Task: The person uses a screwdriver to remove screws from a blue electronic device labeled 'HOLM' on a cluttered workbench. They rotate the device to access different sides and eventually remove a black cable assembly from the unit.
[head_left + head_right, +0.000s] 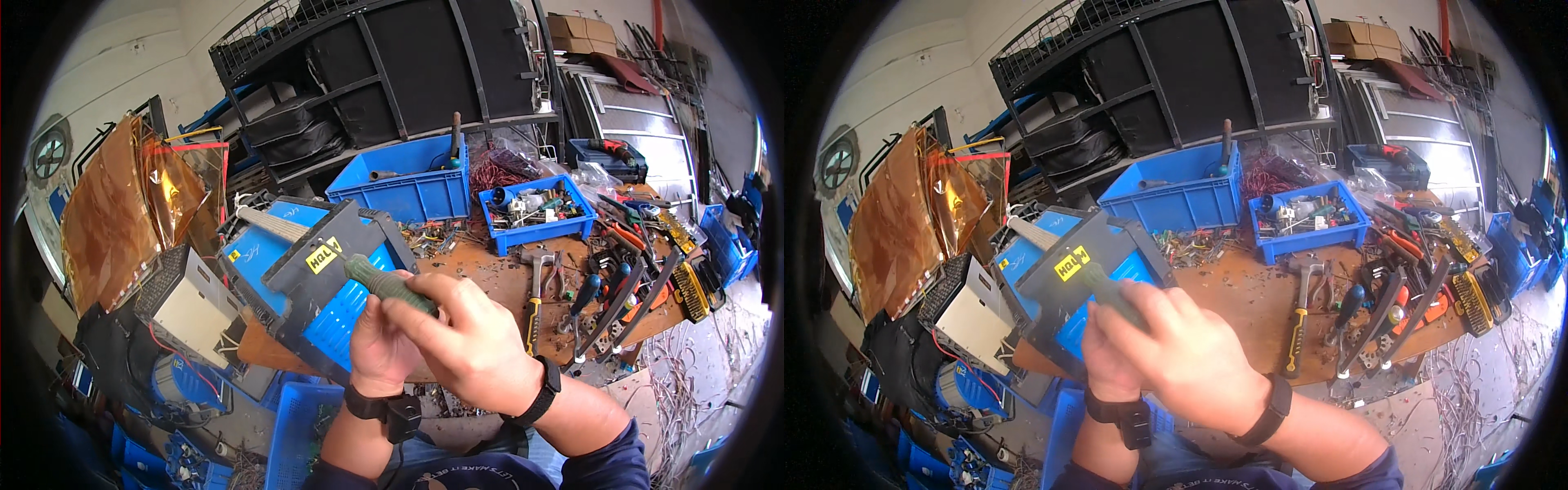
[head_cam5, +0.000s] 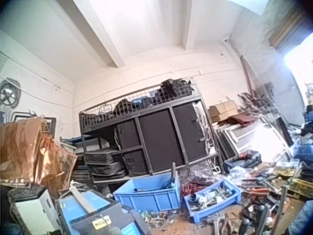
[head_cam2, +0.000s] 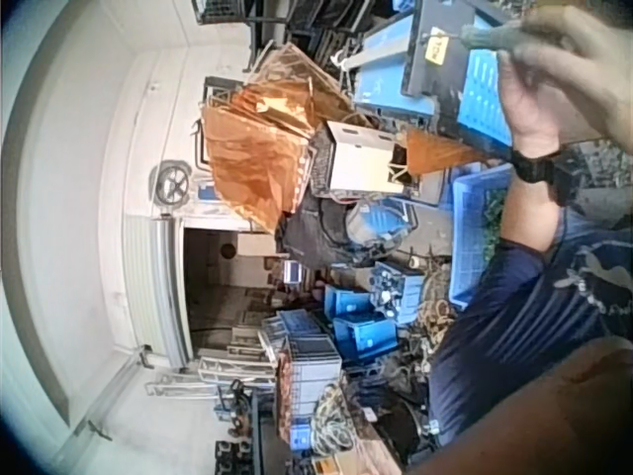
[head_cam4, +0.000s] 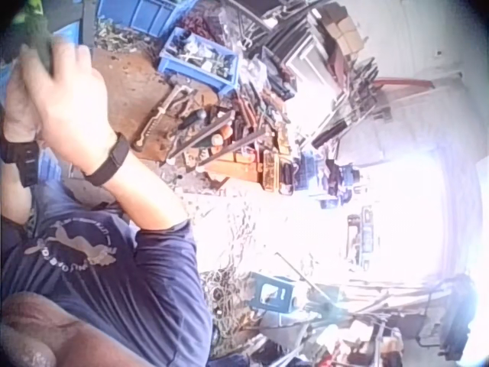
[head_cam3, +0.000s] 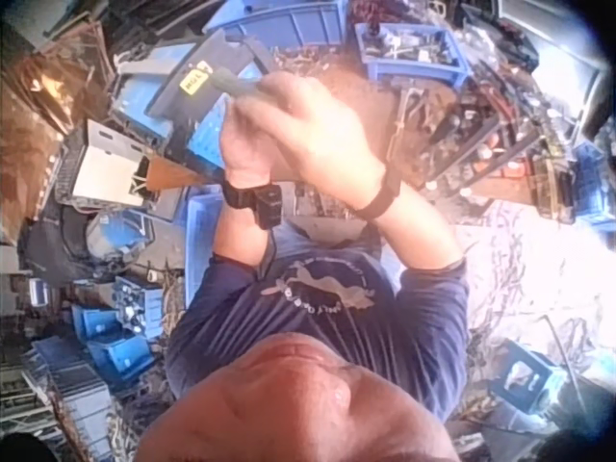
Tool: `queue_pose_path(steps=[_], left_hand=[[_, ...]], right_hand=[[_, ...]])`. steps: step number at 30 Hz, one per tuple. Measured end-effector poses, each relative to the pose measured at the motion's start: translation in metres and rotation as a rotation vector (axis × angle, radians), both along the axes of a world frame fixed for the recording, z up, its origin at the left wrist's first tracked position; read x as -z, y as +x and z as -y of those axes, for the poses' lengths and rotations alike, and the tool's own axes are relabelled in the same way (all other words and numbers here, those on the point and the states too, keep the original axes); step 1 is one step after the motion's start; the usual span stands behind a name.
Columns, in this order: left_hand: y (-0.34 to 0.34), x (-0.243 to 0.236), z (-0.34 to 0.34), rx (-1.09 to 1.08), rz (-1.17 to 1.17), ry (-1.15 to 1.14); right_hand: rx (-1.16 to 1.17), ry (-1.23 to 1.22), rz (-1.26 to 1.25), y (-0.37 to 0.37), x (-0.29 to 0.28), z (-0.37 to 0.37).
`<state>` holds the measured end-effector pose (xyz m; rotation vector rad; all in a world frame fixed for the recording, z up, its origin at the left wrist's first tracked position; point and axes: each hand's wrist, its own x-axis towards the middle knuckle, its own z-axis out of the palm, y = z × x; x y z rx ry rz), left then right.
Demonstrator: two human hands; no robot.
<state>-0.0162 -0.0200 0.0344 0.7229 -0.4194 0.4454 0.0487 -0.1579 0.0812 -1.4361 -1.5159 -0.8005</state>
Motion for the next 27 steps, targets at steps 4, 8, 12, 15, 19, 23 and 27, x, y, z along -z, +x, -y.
queue_pose_path(steps=[4, 8, 12, 15, 19, 23, 27], left_hand=[[0.003, 0.008, -0.011, -0.058, -0.021, 0.036], [0.003, 0.004, -0.011, -0.041, 0.025, 0.081], [-0.003, 0.005, -0.007, -0.02, 0.054, 0.014], [0.003, 0.013, -0.019, 0.019, 0.028, 0.002], [0.005, 0.013, -0.019, -0.022, 0.014, 0.059], [0.007, 0.01, -0.021, 0.007, 0.039, 0.096], [0.0, 0.014, -0.012, 0.025, 0.045, -0.01]], right_hand=[[0.097, -0.079, -0.131, -0.003, -0.002, 0.005], [0.107, -0.11, -0.031, -0.004, 0.0, 0.003], [0.035, -0.082, 0.086, -0.001, 0.001, 0.005], [0.017, -0.046, 0.096, 0.002, 0.005, 0.002], [0.11, -0.192, -0.157, 0.001, 0.009, 0.003], [0.128, -0.104, -0.027, -0.001, 0.006, 0.001], [0.072, -0.117, 0.06, -0.001, 0.007, 0.001]])
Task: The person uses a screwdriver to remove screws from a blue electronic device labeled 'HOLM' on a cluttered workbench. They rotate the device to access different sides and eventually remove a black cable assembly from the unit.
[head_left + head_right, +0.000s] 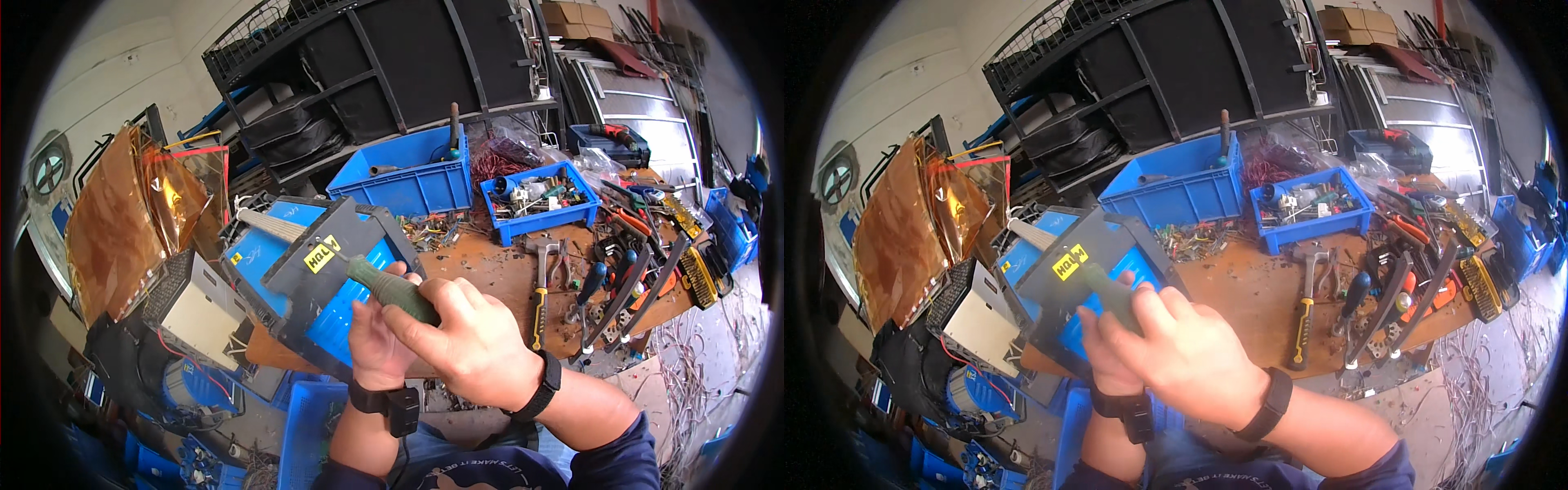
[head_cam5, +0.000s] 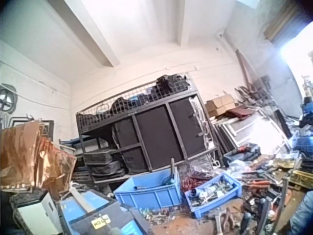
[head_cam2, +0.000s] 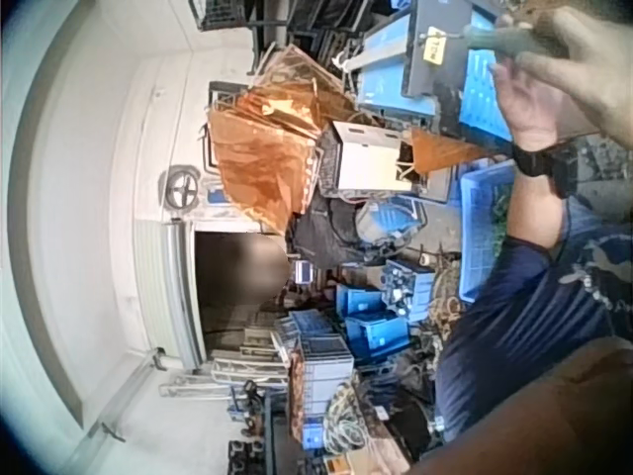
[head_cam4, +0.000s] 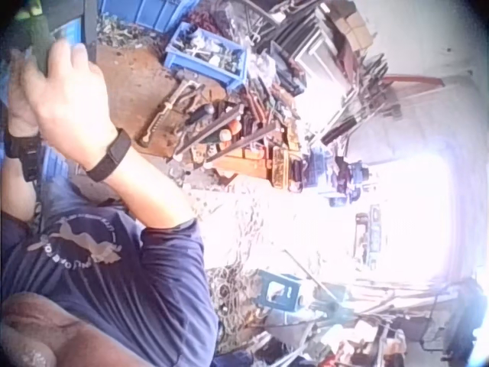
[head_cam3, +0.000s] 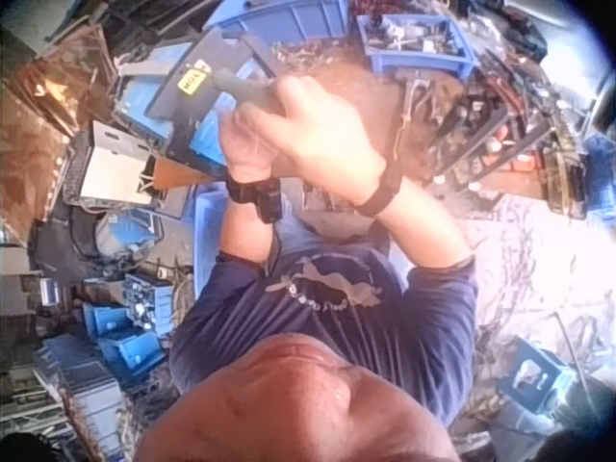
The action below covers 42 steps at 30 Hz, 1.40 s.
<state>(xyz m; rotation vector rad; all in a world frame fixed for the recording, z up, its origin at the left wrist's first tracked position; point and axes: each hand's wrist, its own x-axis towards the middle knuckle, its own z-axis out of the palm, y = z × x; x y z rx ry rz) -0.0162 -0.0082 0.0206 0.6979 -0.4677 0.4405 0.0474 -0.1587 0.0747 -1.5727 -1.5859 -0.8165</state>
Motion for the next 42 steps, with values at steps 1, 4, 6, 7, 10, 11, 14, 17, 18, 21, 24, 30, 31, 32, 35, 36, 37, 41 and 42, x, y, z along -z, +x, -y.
queue_pose_path(steps=[1, 4, 6, 7, 10, 11, 14, 17, 18, 21, 24, 30, 31, 32, 35, 36, 37, 41, 42], left_hand=[[0.001, 0.001, -0.001, -0.02, -0.021, -0.003], [0.004, 0.008, -0.01, -0.03, -0.043, 0.028], [0.008, 0.011, -0.024, 0.028, 0.002, 0.105], [0.008, 0.013, -0.024, -0.014, -0.011, 0.103], [0.013, 0.008, -0.013, -0.117, -0.081, 0.08], [0.011, 0.004, -0.01, -0.097, -0.071, 0.069], [0.01, -0.007, -0.004, -0.021, -0.033, 0.055], [0.013, 0.0, -0.01, -0.011, -0.044, 0.069], [0.012, 0.0, -0.008, -0.072, -0.094, 0.066], [0.012, -0.002, -0.005, -0.168, -0.155, 0.098], [0.019, -0.001, -0.006, -0.182, -0.121, 0.136], [0.009, 0.0, 0.001, -0.043, -0.061, 0.07], [0.01, 0.001, 0.0, -0.071, -0.09, 0.075], [0.012, 0.0, 0.001, -0.098, -0.119, 0.081], [0.01, -0.001, -0.004, -0.142, -0.139, 0.095], [0.012, 0.001, -0.004, -0.142, -0.144, 0.093], [0.014, 0.003, -0.005, -0.143, -0.148, 0.09], [0.018, -0.001, -0.001, -0.187, -0.149, 0.163], [0.019, -0.006, 0.002, -0.178, -0.153, 0.168]], right_hand=[[-0.01, 0.02, 0.002, 0.001, 0.001, 0.0], [-0.029, 0.038, -0.11, 0.003, 0.002, 0.0], [-0.032, 0.001, -0.332, 0.001, -0.001, 0.004], [-0.036, -0.015, -0.352, 0.002, 0.001, 0.002], [-0.007, 0.0, -0.336, 0.007, 0.01, -0.004], [0.015, -0.045, -0.283, 0.007, 0.007, -0.002], [0.031, -0.089, -0.14, 0.008, 0.002, 0.003], [-0.022, 0.003, -0.155, 0.009, 0.01, -0.001], [-0.021, 0.006, -0.245, 0.006, 0.007, 0.001], [0.004, -0.015, -0.381, 0.005, 0.008, 0.0], [0.04, -0.082, -0.33, 0.007, 0.013, -0.005], [-0.021, 0.06, -0.078, 0.006, 0.017, -0.008], [-0.025, 0.054, -0.159, 0.007, 0.017, -0.009], [-0.029, 0.049, -0.239, 0.007, 0.018, -0.009], [-0.064, -0.039, -0.445, 0.002, 0.015, -0.009], [-0.063, -0.078, -0.508, 0.002, 0.015, -0.007], [-0.063, -0.117, -0.572, 0.002, 0.015, -0.006], [-0.088, -0.033, -0.585, 0.007, 0.021, -0.014], [-0.09, -0.026, -0.523, 0.007, 0.022, -0.014]])
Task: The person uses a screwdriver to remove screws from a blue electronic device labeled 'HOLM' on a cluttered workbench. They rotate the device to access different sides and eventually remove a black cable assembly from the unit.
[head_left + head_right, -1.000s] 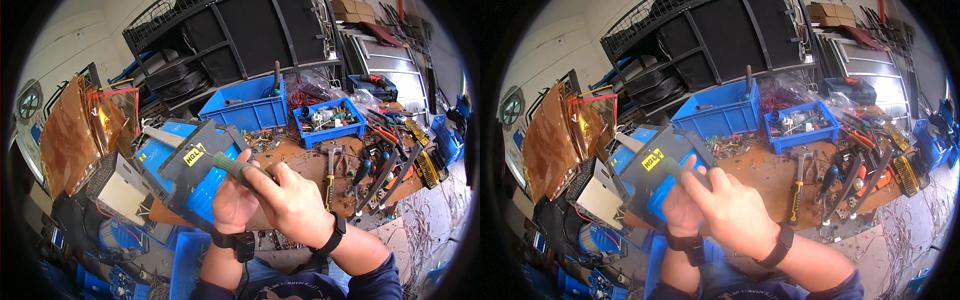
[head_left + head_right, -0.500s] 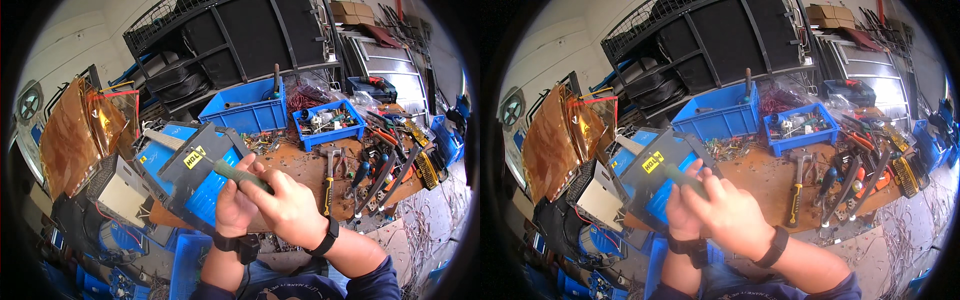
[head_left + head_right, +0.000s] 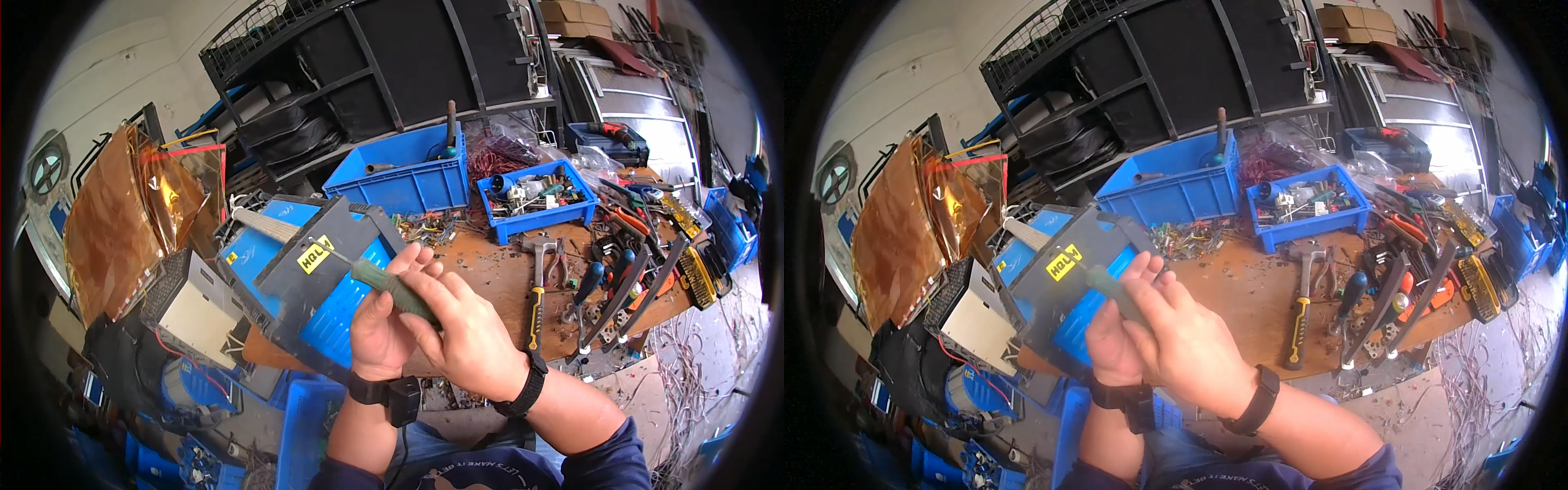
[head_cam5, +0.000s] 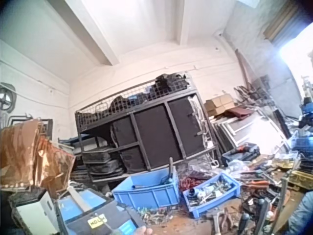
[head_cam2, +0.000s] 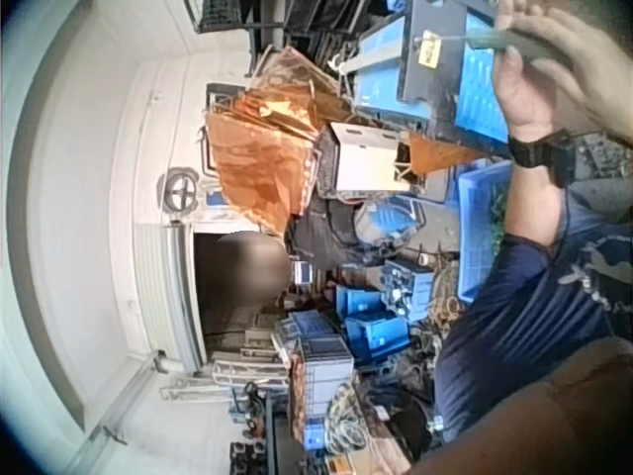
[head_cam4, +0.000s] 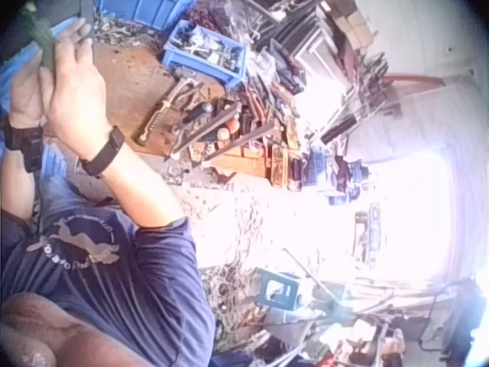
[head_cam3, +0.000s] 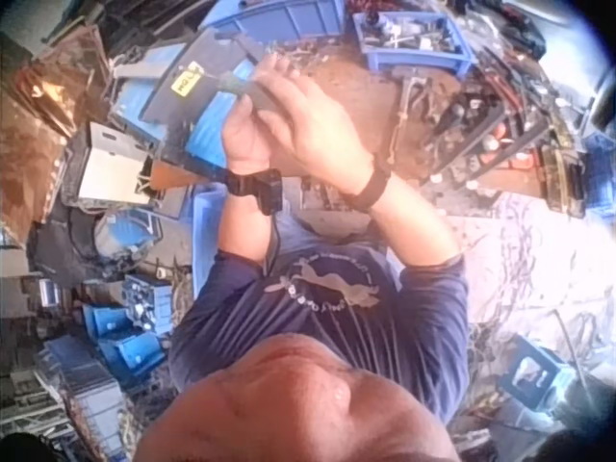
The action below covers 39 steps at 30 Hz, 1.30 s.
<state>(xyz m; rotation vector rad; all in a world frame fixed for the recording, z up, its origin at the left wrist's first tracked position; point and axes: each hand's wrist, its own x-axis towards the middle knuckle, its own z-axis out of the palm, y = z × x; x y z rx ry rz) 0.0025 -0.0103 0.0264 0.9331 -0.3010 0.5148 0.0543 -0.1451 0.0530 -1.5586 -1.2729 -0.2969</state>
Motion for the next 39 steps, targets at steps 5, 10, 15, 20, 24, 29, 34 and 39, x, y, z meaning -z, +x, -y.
queue_pose_path(steps=[5, 10, 15, 20, 24, 29, 34, 39], left_hand=[[-0.003, -0.002, 0.008, 0.034, 0.103, 0.051], [-0.007, 0.014, -0.007, 0.058, 0.143, -0.191], [-0.007, 0.008, -0.009, 0.012, 0.052, -0.149], [-0.006, -0.001, -0.001, -0.017, 0.031, -0.118], [-0.011, 0.006, -0.004, 0.046, 0.106, -0.194], [-0.009, 0.012, -0.009, 0.083, 0.083, -0.284], [-0.004, 0.013, -0.008, -0.027, 0.042, -0.171], [-0.006, 0.003, -0.001, -0.008, 0.026, -0.069]], right_hand=[[0.027, 0.093, 0.386, 0.002, 0.001, -0.003], [-0.036, 0.132, 0.305, -0.003, 0.002, -0.003], [-0.057, 0.06, -0.117, -0.004, -0.001, 0.005], [-0.044, -0.019, -0.078, -0.009, -0.002, -0.003], [-0.023, 0.023, 0.216, -0.01, 0.005, -0.006], [-0.045, 0.067, 0.13, -0.011, 0.01, -0.008], [-0.109, -0.005, -0.199, -0.009, 0.009, -0.006], [-0.069, 0.03, -0.135, -0.011, 0.007, -0.005]])
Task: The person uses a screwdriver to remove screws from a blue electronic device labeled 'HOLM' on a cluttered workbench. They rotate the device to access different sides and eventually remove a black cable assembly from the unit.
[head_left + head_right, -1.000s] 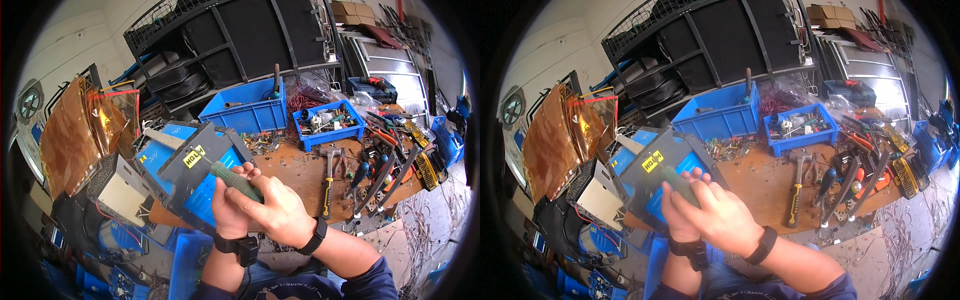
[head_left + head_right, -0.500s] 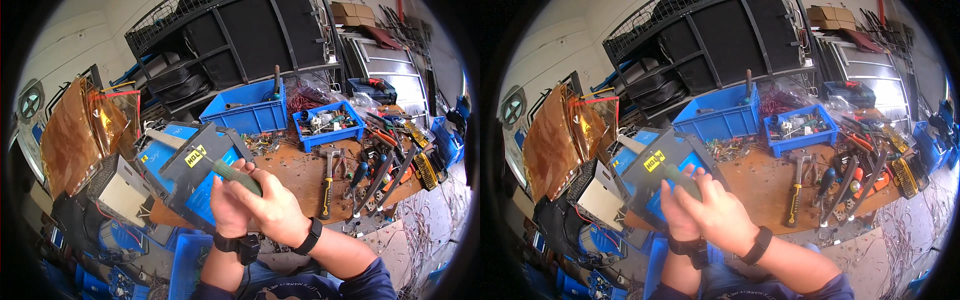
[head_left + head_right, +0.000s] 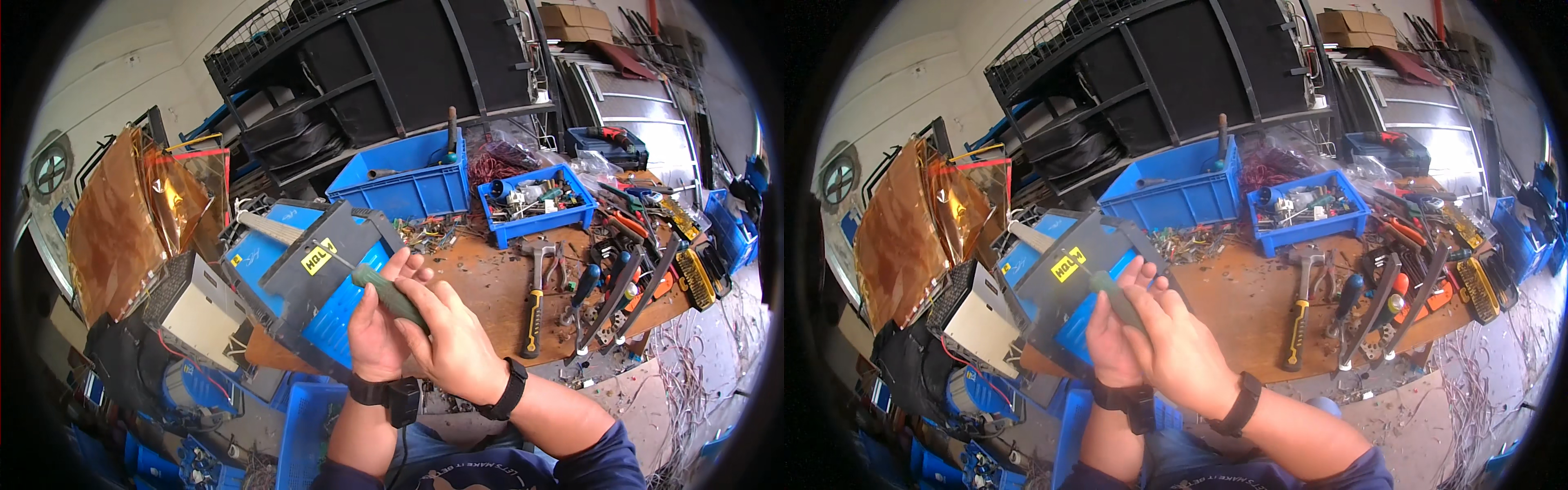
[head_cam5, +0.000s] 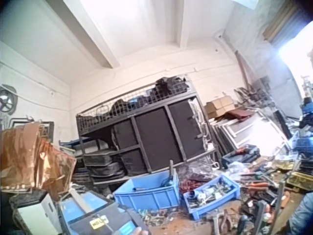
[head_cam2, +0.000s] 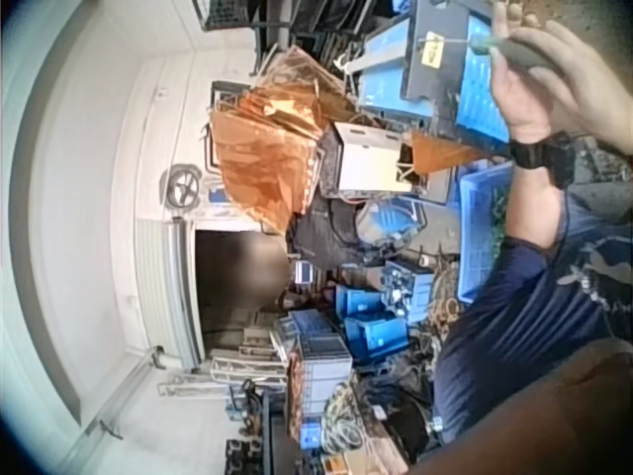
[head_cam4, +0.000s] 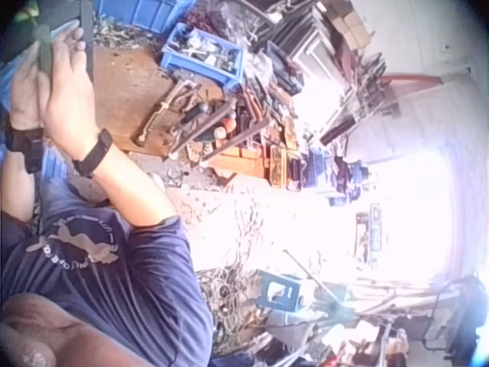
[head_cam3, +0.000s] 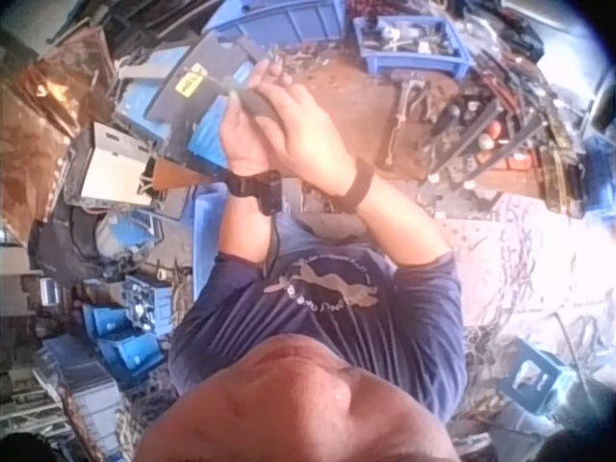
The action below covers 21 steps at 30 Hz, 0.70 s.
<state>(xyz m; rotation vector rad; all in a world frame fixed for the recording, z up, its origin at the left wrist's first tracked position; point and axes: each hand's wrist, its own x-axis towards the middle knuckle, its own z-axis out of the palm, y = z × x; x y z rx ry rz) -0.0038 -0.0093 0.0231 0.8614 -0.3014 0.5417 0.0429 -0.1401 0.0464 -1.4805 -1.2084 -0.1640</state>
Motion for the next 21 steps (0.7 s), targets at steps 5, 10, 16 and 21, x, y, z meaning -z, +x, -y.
queue_pose_path(steps=[5, 10, 16, 21], left_hand=[[0.006, -0.002, 0.01, 0.1, 0.005, 0.121], [-0.023, -0.013, 0.006, -0.145, -0.301, 0.27], [-0.068, -0.054, 0.014, -1.088, -0.647, 1.313], [-0.053, -0.108, -0.023, -1.589, -0.308, 1.994]], right_hand=[[0.052, 0.08, 0.024, 0.003, 0.01, 0.013], [0.021, 0.152, -0.058, 0.012, 0.019, 0.017], [0.025, 0.181, -0.124, 0.022, 0.032, 0.013], [0.042, 0.241, -0.15, 0.027, 0.042, 0.012]])
